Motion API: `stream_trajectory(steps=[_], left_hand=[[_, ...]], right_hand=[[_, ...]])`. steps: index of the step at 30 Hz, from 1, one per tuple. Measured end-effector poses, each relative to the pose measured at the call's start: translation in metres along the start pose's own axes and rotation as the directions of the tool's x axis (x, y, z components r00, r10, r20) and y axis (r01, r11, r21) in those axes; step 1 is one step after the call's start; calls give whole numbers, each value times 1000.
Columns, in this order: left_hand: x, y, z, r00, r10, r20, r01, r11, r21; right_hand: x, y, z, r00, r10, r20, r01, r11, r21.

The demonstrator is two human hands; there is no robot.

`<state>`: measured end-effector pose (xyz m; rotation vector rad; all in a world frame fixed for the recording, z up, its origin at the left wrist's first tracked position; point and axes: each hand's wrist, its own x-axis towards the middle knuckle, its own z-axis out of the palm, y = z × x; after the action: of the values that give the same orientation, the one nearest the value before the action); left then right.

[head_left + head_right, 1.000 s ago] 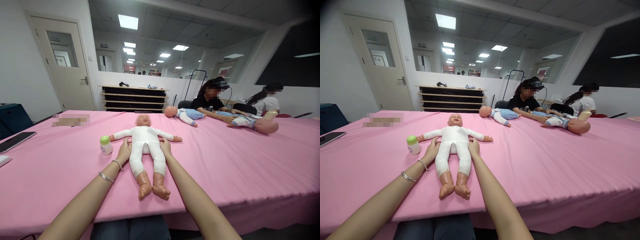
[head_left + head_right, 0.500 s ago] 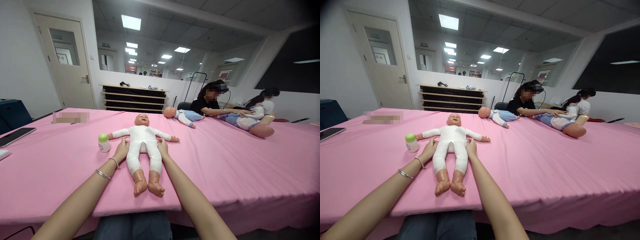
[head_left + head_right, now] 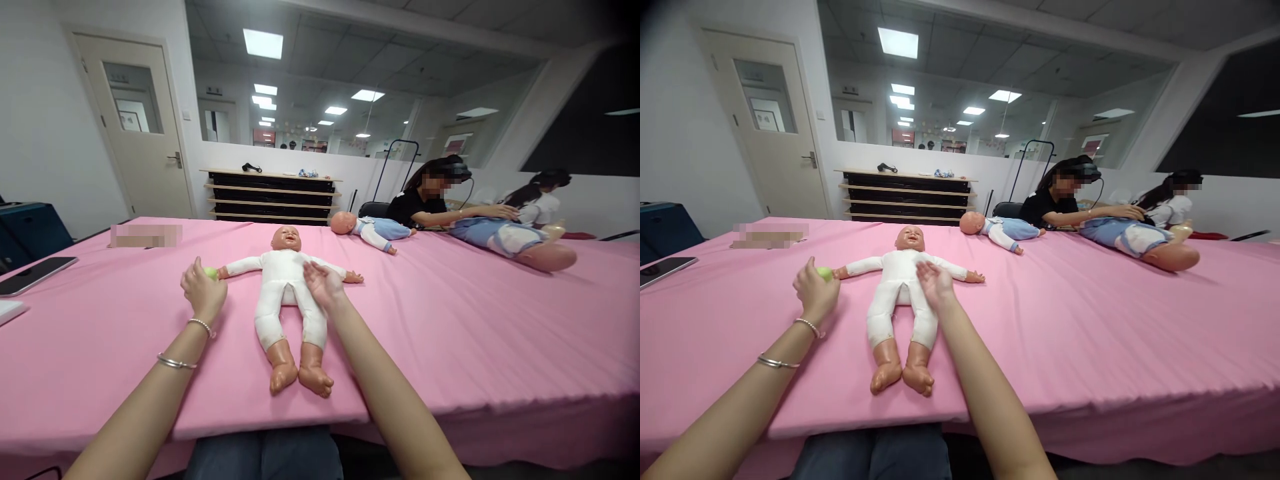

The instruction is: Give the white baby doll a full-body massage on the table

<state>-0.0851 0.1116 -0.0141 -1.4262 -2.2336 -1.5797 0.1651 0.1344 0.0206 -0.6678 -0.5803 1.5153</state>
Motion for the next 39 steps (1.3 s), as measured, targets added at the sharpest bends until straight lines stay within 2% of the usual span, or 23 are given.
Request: stream_trajectory(steps=[2,3,5,6,9,10,12,15,16,18,20,21,23,25,27,29,31,32,34,35,36,37,39], left_hand=[[2,-2,6,987,-69,147,71,997,-5],[0,-1,9,981,-25,194,27,1000,-5],[-10,6,11,951,198,236,-202,979,-10],[-17,11,10,903,339,266,-345,938,-23],[-37,29,4,664,631,402,-655,750,-94],[-42,34,1,614,664,428,-697,710,-101],[-48,40,-3,576,690,438,-731,674,-100],[-50,40,-5,583,698,417,-722,680,-129],[-49,39,-4,605,683,409,-696,704,-145],[-46,37,-2,726,574,379,-556,814,-169],[-42,32,2,873,352,337,-308,935,-178],[-39,29,3,919,232,319,-183,967,-178],[-32,22,6,953,72,294,-20,984,-176],[-27,16,8,960,20,280,31,984,-177],[-26,13,8,976,39,214,-3,986,-167],[-31,15,7,983,163,89,-146,975,-170],[-42,23,4,919,393,23,-379,899,-220],[-49,28,2,844,534,56,-503,823,-265],[-61,38,1,611,762,215,-679,644,-353],[-67,42,1,507,811,293,-723,585,-368],[-71,45,2,451,820,353,-746,563,-356],[-73,46,4,453,804,385,-751,577,-322],[-76,47,7,533,755,383,-727,640,-249]], right_hand=[[-13,6,28,990,130,59,-125,989,-83],[-18,12,40,979,172,105,-159,980,-122],[-26,26,58,965,213,152,-190,970,-152],[-29,33,62,966,210,154,-187,971,-148],[-38,49,62,977,182,111,-169,978,-121],[-41,52,59,976,193,100,-182,977,-110],[-45,53,51,965,240,104,-233,969,-80],[-48,49,44,947,263,182,-260,965,-41],[-49,48,43,943,258,211,-255,966,-42],[-50,46,42,925,272,265,-267,962,-54],[-52,44,43,883,322,341,-314,946,-81],[-53,43,42,858,347,379,-335,937,-99],[-54,41,42,826,378,417,-354,925,-137],[-54,40,41,833,382,399,-351,924,-152],[-53,41,40,841,389,376,-367,921,-134],[-52,44,39,845,389,368,-385,919,-88],[-51,49,39,845,392,364,-394,916,-70],[-50,52,38,839,400,369,-400,913,-80],[-50,56,37,809,428,402,-415,901,-124],[-50,55,37,791,437,429,-419,897,-141],[-50,53,36,778,433,455,-414,898,-146],[-50,50,36,777,414,475,-401,906,-134],[-51,40,37,806,345,481,-357,931,-70]])
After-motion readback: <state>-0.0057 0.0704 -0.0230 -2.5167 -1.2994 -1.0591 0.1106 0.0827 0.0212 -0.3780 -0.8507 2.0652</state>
